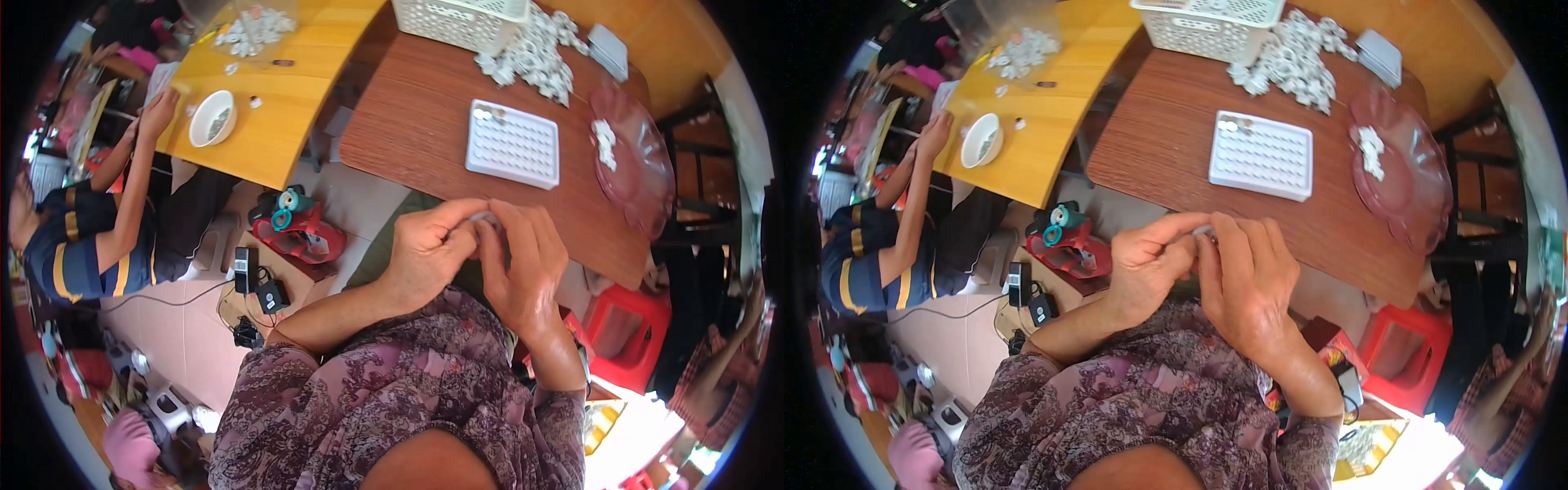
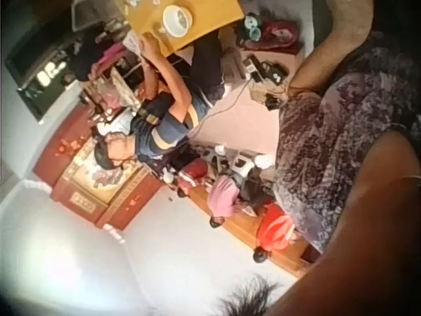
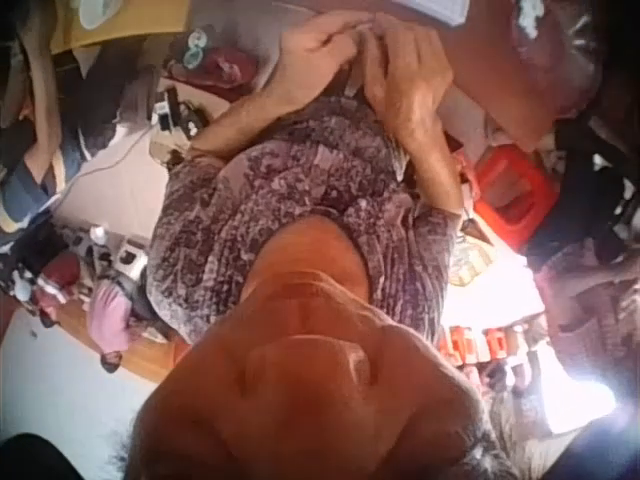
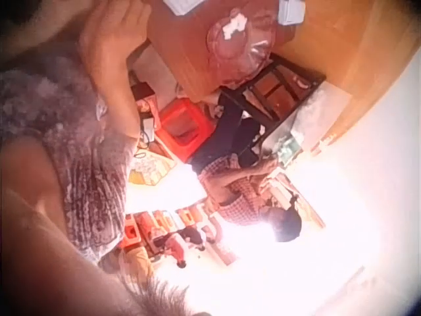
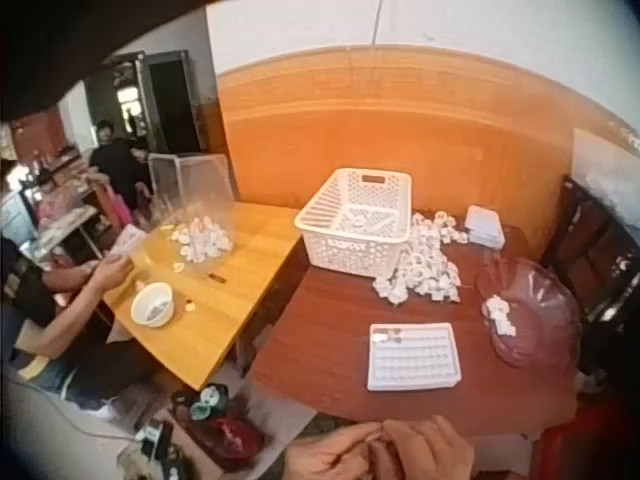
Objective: The person assembles small light components by inserting button batteries from a tray into circular plastic housings and attaching plastic covers by hand.
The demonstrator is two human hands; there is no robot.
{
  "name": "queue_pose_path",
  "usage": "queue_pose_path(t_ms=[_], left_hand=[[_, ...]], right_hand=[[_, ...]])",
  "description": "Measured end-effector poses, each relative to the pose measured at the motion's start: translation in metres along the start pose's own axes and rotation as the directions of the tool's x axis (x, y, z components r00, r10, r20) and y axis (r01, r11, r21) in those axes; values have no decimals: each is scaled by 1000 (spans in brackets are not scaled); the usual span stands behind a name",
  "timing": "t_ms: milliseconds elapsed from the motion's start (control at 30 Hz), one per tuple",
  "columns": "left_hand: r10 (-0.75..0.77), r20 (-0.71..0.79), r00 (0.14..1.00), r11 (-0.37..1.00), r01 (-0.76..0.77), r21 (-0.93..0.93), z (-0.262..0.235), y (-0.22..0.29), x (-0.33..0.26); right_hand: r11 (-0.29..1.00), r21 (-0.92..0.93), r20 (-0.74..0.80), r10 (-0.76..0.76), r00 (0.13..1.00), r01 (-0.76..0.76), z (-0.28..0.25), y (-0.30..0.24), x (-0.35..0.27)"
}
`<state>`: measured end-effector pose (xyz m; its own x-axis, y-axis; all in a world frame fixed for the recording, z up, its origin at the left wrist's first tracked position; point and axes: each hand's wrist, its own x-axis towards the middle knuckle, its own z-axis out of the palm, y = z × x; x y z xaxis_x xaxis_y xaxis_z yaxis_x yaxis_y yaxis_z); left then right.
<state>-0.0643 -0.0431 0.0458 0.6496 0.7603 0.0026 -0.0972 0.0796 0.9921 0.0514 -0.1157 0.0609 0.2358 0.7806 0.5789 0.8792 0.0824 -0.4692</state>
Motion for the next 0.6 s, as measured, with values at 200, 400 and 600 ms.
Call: queue_pose_path(t_ms=[200,400,600], left_hand=[[79,41,996,994,-82,72,-10,-5,-1],[77,-16,997,996,-76,55,-25,3,2],[172,25,985,958,-173,227,-24,5,1]], right_hand=[[993,-69,17,-92,996,93,10,-5,7],[977,-57,-77,-211,974,207,24,-2,14],[962,-85,-173,-270,947,259,31,9,5]])
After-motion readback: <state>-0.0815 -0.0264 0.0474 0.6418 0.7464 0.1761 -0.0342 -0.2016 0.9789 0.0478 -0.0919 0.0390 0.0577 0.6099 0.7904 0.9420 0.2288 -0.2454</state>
